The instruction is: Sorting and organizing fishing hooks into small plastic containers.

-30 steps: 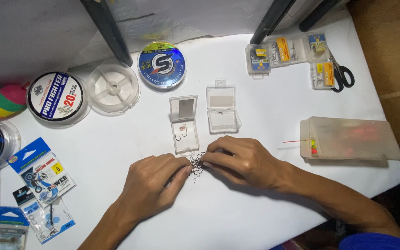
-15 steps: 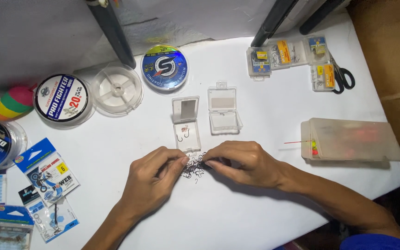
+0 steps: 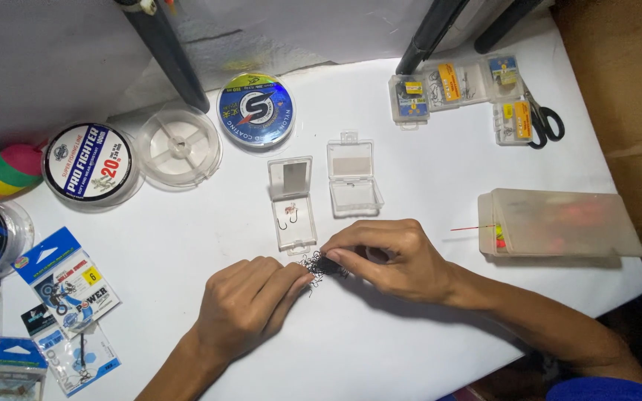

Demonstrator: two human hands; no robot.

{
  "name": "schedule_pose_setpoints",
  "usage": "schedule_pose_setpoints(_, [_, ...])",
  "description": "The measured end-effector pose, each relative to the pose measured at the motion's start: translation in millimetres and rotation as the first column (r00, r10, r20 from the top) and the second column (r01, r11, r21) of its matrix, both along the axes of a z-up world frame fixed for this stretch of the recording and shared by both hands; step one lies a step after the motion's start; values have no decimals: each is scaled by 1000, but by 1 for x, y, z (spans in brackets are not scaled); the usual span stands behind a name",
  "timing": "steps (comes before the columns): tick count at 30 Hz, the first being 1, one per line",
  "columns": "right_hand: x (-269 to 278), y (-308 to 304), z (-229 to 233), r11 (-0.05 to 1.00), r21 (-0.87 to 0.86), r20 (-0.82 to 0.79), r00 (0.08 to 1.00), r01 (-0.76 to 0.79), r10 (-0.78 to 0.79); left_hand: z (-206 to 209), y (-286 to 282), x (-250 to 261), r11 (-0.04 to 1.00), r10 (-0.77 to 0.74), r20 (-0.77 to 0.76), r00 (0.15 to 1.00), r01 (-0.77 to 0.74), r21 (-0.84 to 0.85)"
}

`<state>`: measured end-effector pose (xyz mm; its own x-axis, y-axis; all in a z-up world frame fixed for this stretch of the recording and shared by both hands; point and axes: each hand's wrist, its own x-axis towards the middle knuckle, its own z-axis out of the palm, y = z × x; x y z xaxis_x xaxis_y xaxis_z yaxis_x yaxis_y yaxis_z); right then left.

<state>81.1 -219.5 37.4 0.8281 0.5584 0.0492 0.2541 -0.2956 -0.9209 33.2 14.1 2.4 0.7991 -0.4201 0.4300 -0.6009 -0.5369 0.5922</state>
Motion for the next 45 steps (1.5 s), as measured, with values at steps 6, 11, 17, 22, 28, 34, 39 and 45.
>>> schedule_pose_setpoints(6, [6,13,11,997,-79,261,965,11,10,2,2,1,995,24,-166,986,-39,-90])
schedule_pose_setpoints(11, [-2,15,8,993,-37,101,988,-114,117,11,1,-5,925,68,-394,917,-206,-318])
schedule_pose_setpoints(17, [-18,18,-4,989,67,-165,976,-132,142,6,-5,-15,874,-16,-573,819,-268,-406])
schedule_pose_setpoints(22, [-19,19,-6,990,110,-182,977,-90,109,3,-5,-15,866,-9,-567,823,-277,-416])
schedule_pose_setpoints(28, [-23,20,-10,993,115,-206,977,-40,64,2,-6,-17,875,2,-515,857,-251,-414])
schedule_pose_setpoints(34, [-20,17,-12,987,163,-284,958,15,33,4,-7,-17,893,61,-442,895,-246,-376])
schedule_pose_setpoints(39, [-14,11,-6,992,102,-282,958,74,-42,5,-9,-14,905,93,-362,928,-231,-358])
schedule_pose_setpoints(45, [-7,5,7,989,56,-86,988,137,-132,16,-12,9,873,267,-396,878,-395,-288])
